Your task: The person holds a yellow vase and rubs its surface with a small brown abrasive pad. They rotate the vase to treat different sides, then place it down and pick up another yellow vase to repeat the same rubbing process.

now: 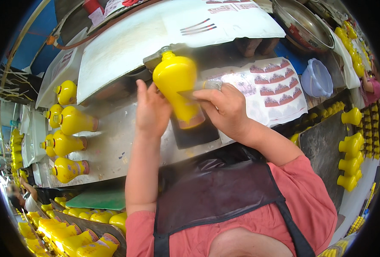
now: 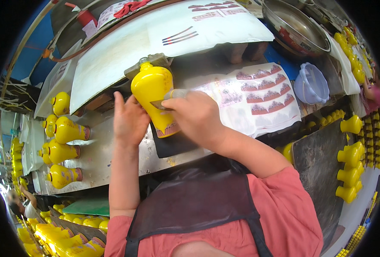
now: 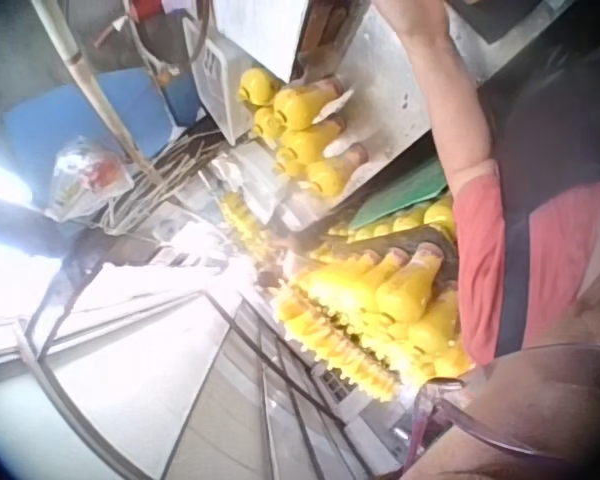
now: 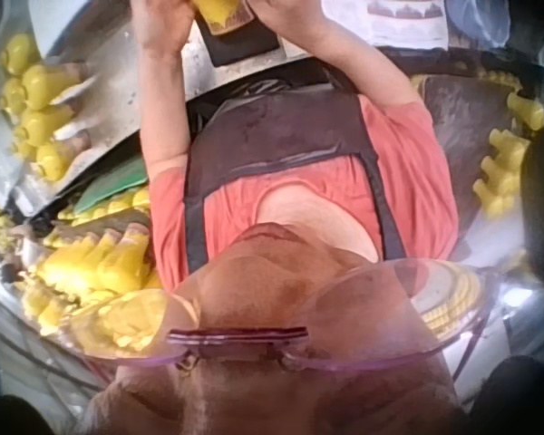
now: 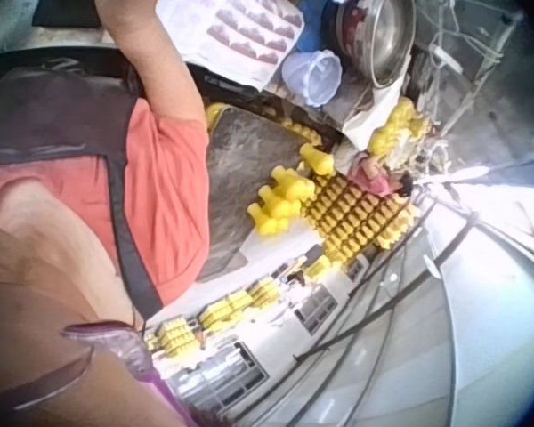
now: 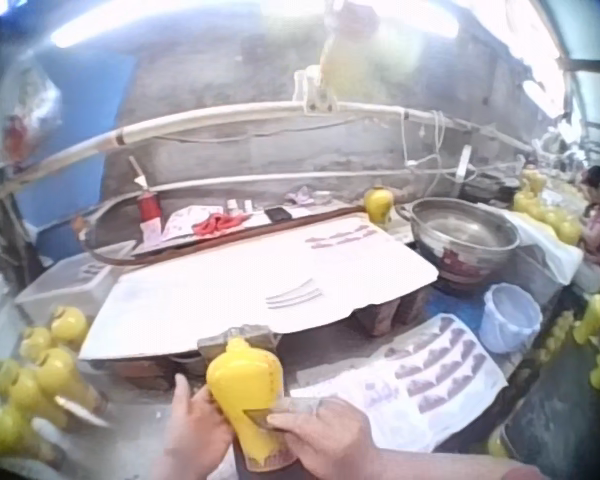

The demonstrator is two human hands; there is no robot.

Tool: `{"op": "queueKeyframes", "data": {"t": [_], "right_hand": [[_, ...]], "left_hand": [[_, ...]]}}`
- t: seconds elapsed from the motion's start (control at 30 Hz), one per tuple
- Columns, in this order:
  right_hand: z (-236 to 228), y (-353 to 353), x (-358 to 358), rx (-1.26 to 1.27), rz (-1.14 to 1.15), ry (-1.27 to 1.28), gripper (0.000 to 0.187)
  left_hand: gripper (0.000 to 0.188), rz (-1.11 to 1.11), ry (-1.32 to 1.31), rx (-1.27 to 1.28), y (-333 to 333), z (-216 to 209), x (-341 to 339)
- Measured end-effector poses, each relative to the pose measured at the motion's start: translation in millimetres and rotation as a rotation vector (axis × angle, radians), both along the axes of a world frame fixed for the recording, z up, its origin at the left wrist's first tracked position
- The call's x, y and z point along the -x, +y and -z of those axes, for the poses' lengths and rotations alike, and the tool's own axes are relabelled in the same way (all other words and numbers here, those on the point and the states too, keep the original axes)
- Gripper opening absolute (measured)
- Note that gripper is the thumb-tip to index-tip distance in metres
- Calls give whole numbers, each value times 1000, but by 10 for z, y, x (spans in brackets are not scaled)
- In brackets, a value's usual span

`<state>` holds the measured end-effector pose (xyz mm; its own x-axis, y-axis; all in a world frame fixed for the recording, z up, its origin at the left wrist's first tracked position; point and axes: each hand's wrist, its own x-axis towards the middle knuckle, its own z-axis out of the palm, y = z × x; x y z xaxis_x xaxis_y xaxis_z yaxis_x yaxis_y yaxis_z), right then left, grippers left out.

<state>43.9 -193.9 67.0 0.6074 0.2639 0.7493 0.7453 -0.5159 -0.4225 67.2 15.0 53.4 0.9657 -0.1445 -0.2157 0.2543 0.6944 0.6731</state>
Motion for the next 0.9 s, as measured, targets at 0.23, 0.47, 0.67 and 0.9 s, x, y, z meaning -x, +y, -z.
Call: {"op": "queueKeyframes", "data": {"t": [0.23, 0.47, 0.67, 0.9], "right_hand": [[179, -230, 139, -71, -227, 177, 21], [270, -532, -32, -636, -149, 888, 32], [236, -532, -90, -484, -216, 1253, 19], [147, -327, -90, -210, -183, 1021, 31]], "left_hand": [[76, -298, 52, -221, 203, -111, 62], [73, 3, 14, -6, -137, 99, -75], [62, -25, 73, -23, -151, 68, -104], [65, -47, 68, -3, -134, 118, -87]]}}
